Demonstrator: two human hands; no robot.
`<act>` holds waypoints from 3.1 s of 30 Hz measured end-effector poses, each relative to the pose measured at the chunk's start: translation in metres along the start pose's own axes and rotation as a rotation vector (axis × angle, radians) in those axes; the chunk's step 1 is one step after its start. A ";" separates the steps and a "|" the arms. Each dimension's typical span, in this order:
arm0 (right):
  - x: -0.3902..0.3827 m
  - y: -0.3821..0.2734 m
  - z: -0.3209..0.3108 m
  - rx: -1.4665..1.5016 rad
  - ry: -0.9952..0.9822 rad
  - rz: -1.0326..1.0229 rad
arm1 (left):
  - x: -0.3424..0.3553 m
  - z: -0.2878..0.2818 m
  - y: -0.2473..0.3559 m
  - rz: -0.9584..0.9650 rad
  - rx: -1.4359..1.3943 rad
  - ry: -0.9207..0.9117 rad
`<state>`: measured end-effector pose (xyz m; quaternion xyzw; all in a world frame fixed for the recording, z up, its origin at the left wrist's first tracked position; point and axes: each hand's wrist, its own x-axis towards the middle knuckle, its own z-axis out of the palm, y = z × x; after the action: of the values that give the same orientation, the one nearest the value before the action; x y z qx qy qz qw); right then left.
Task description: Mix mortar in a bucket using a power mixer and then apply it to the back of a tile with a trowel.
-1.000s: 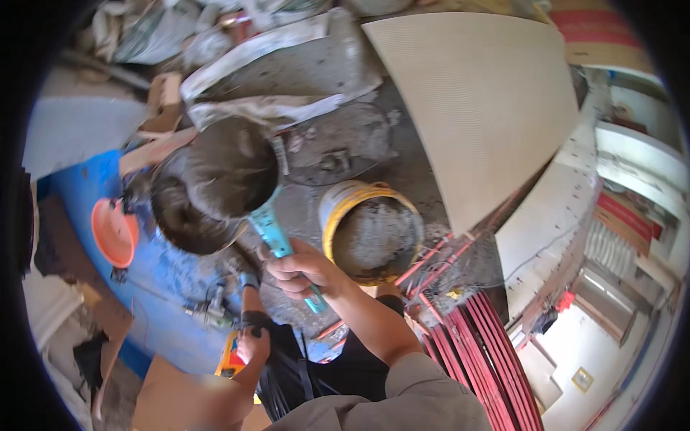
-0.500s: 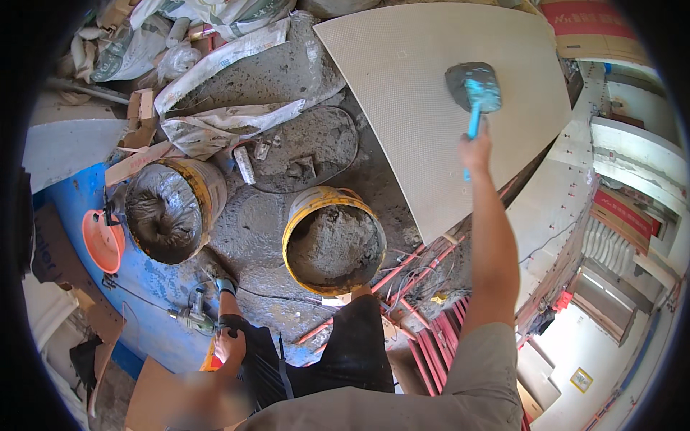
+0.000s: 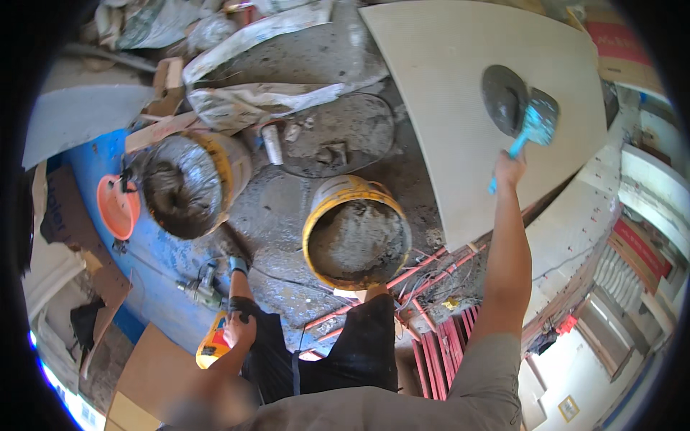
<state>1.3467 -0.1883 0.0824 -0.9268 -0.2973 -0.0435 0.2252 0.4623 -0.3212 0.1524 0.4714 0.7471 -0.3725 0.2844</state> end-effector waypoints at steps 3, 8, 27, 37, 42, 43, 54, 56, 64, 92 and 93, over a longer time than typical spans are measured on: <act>-0.097 -0.062 -0.028 0.553 -0.332 0.505 | -0.001 -0.027 -0.032 -0.024 -0.037 0.024; -0.283 -0.282 -0.127 0.835 -1.026 0.720 | 0.029 -0.040 -0.063 0.014 -0.169 0.051; -0.704 -0.709 0.221 1.301 -1.650 1.124 | 0.107 -0.117 -0.185 0.102 -0.441 -0.064; -0.668 -0.590 0.131 1.696 -1.890 1.254 | 0.075 -0.097 -0.144 0.097 -0.282 -0.065; -0.609 -0.525 0.077 1.766 -2.078 1.109 | 0.041 -0.063 -0.094 0.088 -0.213 0.019; -0.587 -0.510 0.059 1.773 -2.086 1.087 | 0.033 -0.052 -0.081 0.088 -0.188 0.075; -0.263 -0.292 -0.259 2.058 -1.699 1.198 | -0.147 0.046 0.049 0.219 -0.055 0.025; -0.206 -0.269 -0.299 2.130 -1.452 1.216 | -0.151 0.042 0.033 0.271 -0.364 -0.215; 0.079 -0.112 -0.251 1.370 -0.672 0.876 | -0.176 0.032 0.086 0.256 -0.245 -0.251; 0.448 0.253 0.042 -0.519 -0.346 -0.448 | -0.222 0.032 0.218 -0.162 -0.290 -0.441; 0.323 0.287 0.020 -0.206 -0.544 0.178 | -0.209 -0.007 0.216 -0.157 -0.118 -0.340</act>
<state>1.7736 -0.2149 0.0216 -0.9448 -0.2583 0.1964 0.0450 0.7421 -0.3580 0.2564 0.3247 0.7433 -0.4234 0.4036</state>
